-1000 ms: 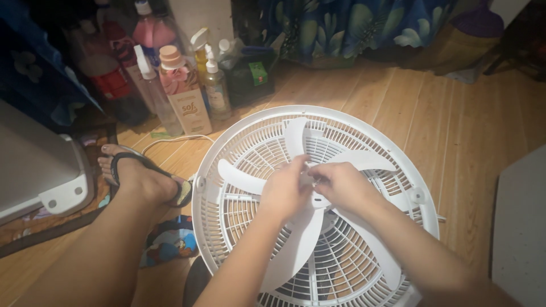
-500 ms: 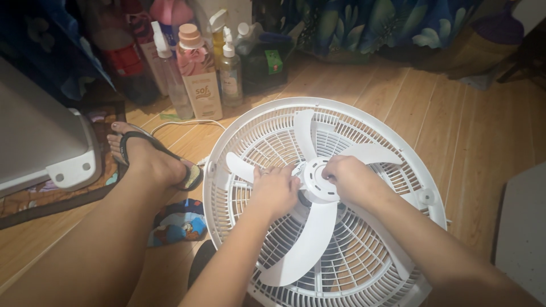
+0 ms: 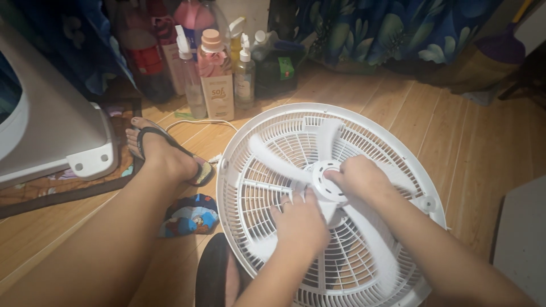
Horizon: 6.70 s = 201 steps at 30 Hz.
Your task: The person sits on the floor and works on the central hub of a white electric fan. They use pliers to adjust a small metal ring or screw at the fan's center, repeatedly tightening and repositioning it while holding the fan blades steady.
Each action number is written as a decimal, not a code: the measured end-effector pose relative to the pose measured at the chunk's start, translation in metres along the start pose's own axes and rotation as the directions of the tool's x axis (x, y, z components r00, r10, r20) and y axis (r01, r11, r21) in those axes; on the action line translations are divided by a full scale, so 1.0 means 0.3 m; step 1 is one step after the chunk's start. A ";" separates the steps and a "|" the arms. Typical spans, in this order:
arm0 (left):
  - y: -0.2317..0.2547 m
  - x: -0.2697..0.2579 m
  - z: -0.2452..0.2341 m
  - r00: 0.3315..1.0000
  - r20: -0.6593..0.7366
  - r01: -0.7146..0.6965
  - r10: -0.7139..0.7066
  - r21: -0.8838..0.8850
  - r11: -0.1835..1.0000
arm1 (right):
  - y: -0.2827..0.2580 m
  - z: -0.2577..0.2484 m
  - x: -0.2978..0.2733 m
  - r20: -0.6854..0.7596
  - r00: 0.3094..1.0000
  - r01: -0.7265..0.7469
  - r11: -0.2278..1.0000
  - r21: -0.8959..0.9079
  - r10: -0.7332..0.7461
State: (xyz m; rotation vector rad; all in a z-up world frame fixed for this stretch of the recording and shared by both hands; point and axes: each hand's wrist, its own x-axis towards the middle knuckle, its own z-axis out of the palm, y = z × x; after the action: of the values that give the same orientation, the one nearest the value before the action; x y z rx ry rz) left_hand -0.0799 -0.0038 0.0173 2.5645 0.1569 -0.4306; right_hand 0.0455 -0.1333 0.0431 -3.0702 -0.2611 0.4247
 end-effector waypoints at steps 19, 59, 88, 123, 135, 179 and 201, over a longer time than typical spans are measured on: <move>-0.043 -0.015 -0.013 0.964 -0.236 -0.148 0.126 -0.081 0.986 | 0.087 0.041 -0.057 -0.081 0.898 0.438 0.897 0.060 -0.433; 0.073 0.227 0.038 0.983 -0.168 -0.097 0.072 -0.148 0.984 | 0.102 0.010 -0.025 -0.103 0.930 0.366 0.859 0.358 -0.353; 0.067 0.248 0.030 0.984 -0.143 -0.120 0.109 -0.068 0.990 | 0.030 -0.054 -0.029 -0.016 0.919 0.393 0.916 0.078 -0.394; 0.065 0.245 0.026 0.984 -0.142 -0.119 0.108 -0.071 0.990 | 0.053 -0.016 -0.057 -0.140 0.894 0.423 0.905 -0.040 -0.425; 0.068 0.241 0.024 0.984 -0.145 -0.115 0.103 -0.071 0.991 | 0.012 -0.053 -0.059 0.038 0.999 0.023 0.997 0.071 -0.026; 0.063 0.242 0.030 0.980 -0.161 -0.136 0.119 -0.095 0.986 | 0.024 -0.073 -0.046 0.034 0.997 0.061 0.965 0.257 -0.072; 0.068 0.261 0.043 0.986 -0.131 -0.116 0.100 -0.119 0.986 | 0.058 0.007 -0.037 -0.169 0.877 0.440 0.893 -0.093 -0.449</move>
State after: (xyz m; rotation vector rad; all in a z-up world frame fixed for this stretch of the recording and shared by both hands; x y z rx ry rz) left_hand -0.0055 -0.0258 -0.0093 2.4613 0.0864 -0.2124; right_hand 0.0371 -0.1522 0.0431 -2.9306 -0.9564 0.1055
